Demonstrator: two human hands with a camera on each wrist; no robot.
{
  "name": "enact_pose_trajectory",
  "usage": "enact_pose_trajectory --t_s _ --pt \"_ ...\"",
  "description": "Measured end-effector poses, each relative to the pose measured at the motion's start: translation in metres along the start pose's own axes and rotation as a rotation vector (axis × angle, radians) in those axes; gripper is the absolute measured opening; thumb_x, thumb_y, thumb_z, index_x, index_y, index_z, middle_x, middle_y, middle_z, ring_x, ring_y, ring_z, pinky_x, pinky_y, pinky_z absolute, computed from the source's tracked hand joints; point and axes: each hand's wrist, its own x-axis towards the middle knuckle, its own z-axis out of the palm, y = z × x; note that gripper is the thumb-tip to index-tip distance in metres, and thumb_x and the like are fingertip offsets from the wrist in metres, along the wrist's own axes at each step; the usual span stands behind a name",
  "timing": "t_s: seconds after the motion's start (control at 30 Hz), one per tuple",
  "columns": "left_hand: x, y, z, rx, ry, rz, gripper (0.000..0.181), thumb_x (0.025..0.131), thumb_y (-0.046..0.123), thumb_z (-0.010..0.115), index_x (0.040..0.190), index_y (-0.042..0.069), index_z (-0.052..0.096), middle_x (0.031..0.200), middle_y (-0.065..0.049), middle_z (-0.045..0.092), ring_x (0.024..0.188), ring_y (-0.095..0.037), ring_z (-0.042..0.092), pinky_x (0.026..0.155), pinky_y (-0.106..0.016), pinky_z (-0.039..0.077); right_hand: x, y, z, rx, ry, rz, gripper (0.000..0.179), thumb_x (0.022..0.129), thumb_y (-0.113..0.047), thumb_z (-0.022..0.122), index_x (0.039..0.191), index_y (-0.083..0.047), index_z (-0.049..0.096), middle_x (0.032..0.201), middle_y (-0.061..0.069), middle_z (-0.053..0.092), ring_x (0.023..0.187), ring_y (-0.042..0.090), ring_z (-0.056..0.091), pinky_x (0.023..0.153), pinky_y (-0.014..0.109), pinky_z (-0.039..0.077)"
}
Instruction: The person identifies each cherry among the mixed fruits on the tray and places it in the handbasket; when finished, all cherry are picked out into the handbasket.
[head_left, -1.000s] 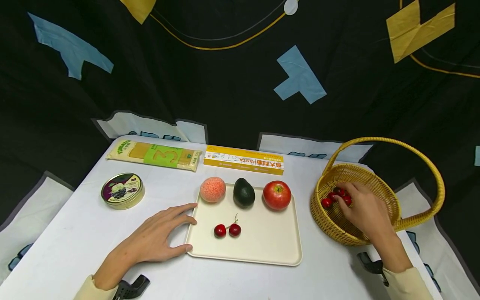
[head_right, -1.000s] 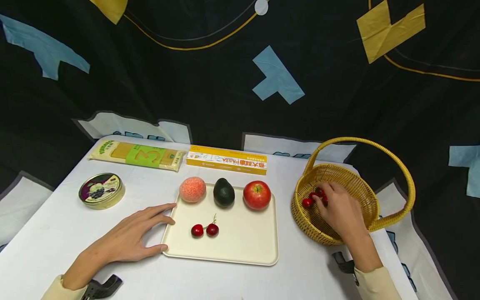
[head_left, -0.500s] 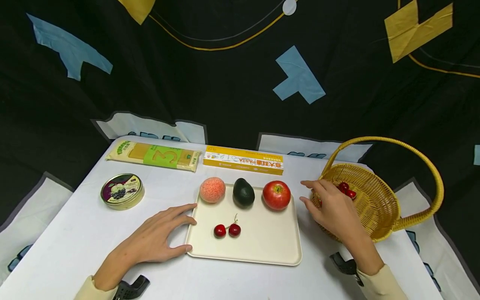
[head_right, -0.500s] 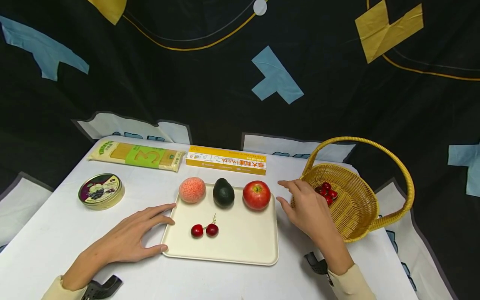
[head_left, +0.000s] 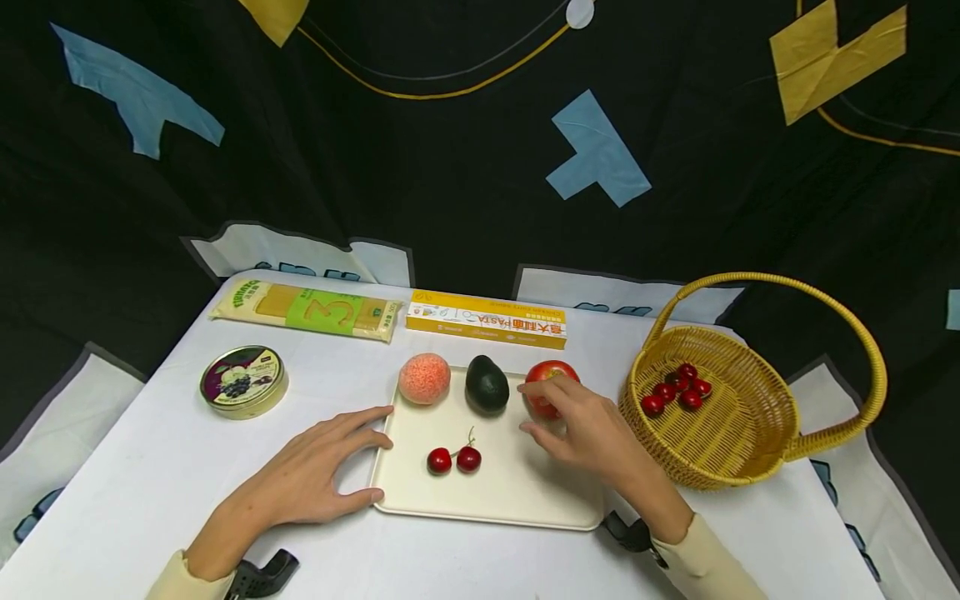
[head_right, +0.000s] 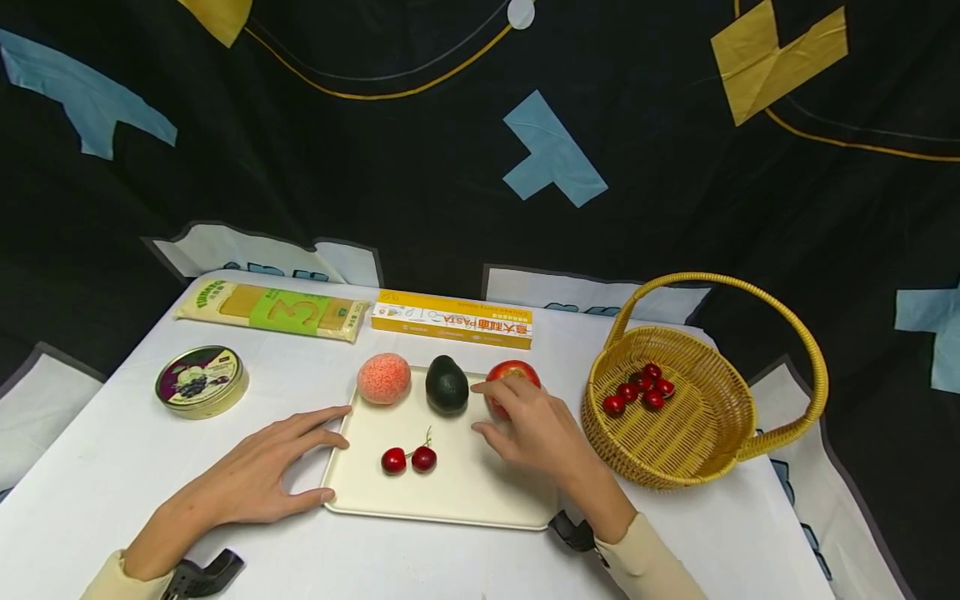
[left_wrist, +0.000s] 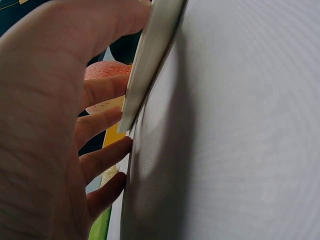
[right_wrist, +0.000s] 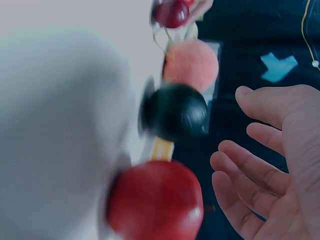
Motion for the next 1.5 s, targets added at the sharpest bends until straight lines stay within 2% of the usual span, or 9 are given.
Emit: enact_pose_trajectory --t_s 0.33,0.53,0.7,0.93,1.17,1.5 --pt "0.002 -0.002 -0.001 -0.007 0.009 0.0 0.05 0.087 0.062 0.082 0.129 0.037 0.069 0.168 0.003 0.045 0.15 -0.03 0.05 0.115 -0.06 0.047 0.006 -0.022 0.026 0.096 -0.11 -0.071 0.045 0.088 -0.026 0.091 0.129 -0.016 0.074 0.107 0.004 0.073 0.091 0.016 0.072 0.072 0.027 0.06" --pt "0.002 -0.001 -0.001 -0.013 0.012 0.005 0.05 0.087 0.061 0.082 0.129 0.037 0.069 0.168 0.003 0.045 0.15 -0.03 0.05 0.115 -0.06 0.047 0.005 -0.034 0.036 0.112 -0.225 -0.034 0.039 0.093 -0.027 0.086 0.13 -0.02 0.074 0.118 -0.003 0.074 0.092 0.01 0.07 0.076 0.025 0.059" --pt "0.002 -0.002 -0.002 -0.01 0.019 0.011 0.05 0.087 0.06 0.083 0.128 0.037 0.069 0.168 0.003 0.046 0.149 -0.03 0.05 0.114 -0.059 0.048 0.004 -0.043 0.043 0.084 -0.281 -0.018 0.035 0.097 -0.031 0.08 0.131 -0.025 0.075 0.123 -0.006 0.072 0.096 0.006 0.067 0.082 0.028 0.059" --pt "0.002 -0.002 -0.002 -0.004 0.021 0.009 0.05 0.087 0.06 0.083 0.129 0.036 0.07 0.168 0.002 0.046 0.149 -0.03 0.05 0.114 -0.06 0.047 0.003 -0.048 0.05 0.059 -0.312 -0.025 0.028 0.098 -0.033 0.08 0.126 -0.027 0.077 0.116 -0.008 0.071 0.098 0.005 0.066 0.081 0.028 0.06" --pt "-0.001 -0.002 -0.001 -0.011 0.012 0.003 0.05 0.087 0.061 0.082 0.129 0.036 0.07 0.168 0.002 0.046 0.149 -0.031 0.05 0.115 -0.061 0.047 0.002 -0.048 0.053 0.046 -0.309 -0.028 0.024 0.1 -0.032 0.079 0.123 -0.027 0.078 0.113 -0.009 0.072 0.097 0.005 0.067 0.08 0.028 0.06" --pt "-0.001 -0.002 0.0 -0.01 0.012 0.008 0.05 0.087 0.061 0.082 0.128 0.038 0.069 0.168 0.004 0.045 0.15 -0.028 0.05 0.115 -0.058 0.048 -0.004 -0.041 0.042 -0.003 -0.303 0.015 0.023 0.097 -0.03 0.081 0.12 -0.027 0.077 0.107 -0.012 0.069 0.088 0.004 0.063 0.075 0.026 0.058"
